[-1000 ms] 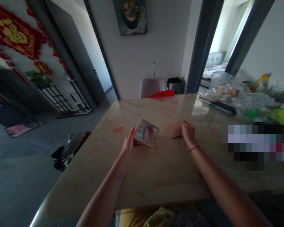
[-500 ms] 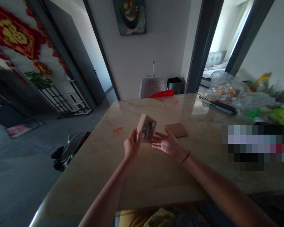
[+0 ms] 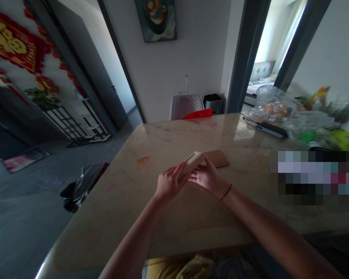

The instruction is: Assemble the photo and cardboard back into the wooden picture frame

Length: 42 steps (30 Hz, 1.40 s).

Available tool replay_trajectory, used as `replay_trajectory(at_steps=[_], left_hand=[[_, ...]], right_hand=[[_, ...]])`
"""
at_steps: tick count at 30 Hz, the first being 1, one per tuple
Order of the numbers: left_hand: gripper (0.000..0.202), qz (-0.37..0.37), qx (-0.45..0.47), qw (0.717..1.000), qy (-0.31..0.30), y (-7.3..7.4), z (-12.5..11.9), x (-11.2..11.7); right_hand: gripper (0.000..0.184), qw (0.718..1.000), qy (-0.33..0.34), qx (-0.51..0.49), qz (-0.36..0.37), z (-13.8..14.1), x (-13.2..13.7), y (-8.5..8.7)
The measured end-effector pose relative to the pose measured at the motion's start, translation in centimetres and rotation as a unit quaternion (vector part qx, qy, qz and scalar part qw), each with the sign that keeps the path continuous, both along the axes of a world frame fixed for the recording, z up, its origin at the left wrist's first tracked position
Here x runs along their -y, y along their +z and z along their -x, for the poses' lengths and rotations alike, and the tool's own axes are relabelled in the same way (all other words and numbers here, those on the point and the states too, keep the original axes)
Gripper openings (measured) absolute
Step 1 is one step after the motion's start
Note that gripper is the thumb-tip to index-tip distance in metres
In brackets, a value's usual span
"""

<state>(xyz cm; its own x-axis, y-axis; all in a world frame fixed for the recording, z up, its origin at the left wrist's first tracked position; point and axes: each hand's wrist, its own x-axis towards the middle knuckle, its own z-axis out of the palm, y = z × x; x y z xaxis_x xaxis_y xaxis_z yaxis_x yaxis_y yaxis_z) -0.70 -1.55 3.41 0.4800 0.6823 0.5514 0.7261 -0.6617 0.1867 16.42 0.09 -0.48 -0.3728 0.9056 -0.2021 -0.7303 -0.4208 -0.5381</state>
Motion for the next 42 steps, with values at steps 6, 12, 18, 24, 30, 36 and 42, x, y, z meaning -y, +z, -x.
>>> replay_trajectory(at_steps=[6, 12, 18, 24, 30, 36, 42], left_hand=[[0.067, 0.096, 0.046, 0.994, 0.027, 0.6, -0.6, 0.4], [0.035, 0.120, 0.060, 0.990, 0.035, 0.7, -0.3, 0.0], [0.034, 0.143, 0.140, 0.978, 0.063, 0.8, 0.3, -0.4], [0.039, 0.151, 0.153, 0.973, 0.083, 1.0, 0.3, -0.5], [0.044, 0.144, 0.192, 0.966, 0.099, 0.7, 0.6, -0.9], [0.045, 0.164, 0.224, 0.954, 0.110, 0.3, 0.7, -1.0], [0.044, 0.127, 0.205, 0.964, 0.112, 0.5, 0.5, -0.6]], right_hand=[[0.044, 0.999, -0.034, 0.010, 0.000, 0.3, -0.2, -0.4], [0.044, 0.999, -0.039, 0.008, 0.012, 0.4, -0.2, -0.5], [0.045, 0.993, -0.089, 0.061, 0.045, -0.1, -0.8, 0.1], [0.023, 0.902, -0.395, 0.172, -0.033, -2.9, -1.9, 0.6], [0.030, 0.906, -0.209, 0.280, -0.240, -2.4, -0.5, 2.2], [0.034, 0.820, -0.415, 0.329, -0.216, -3.2, -0.5, 2.6], [0.024, 0.913, -0.183, 0.308, -0.196, -3.8, -1.1, 2.2]])
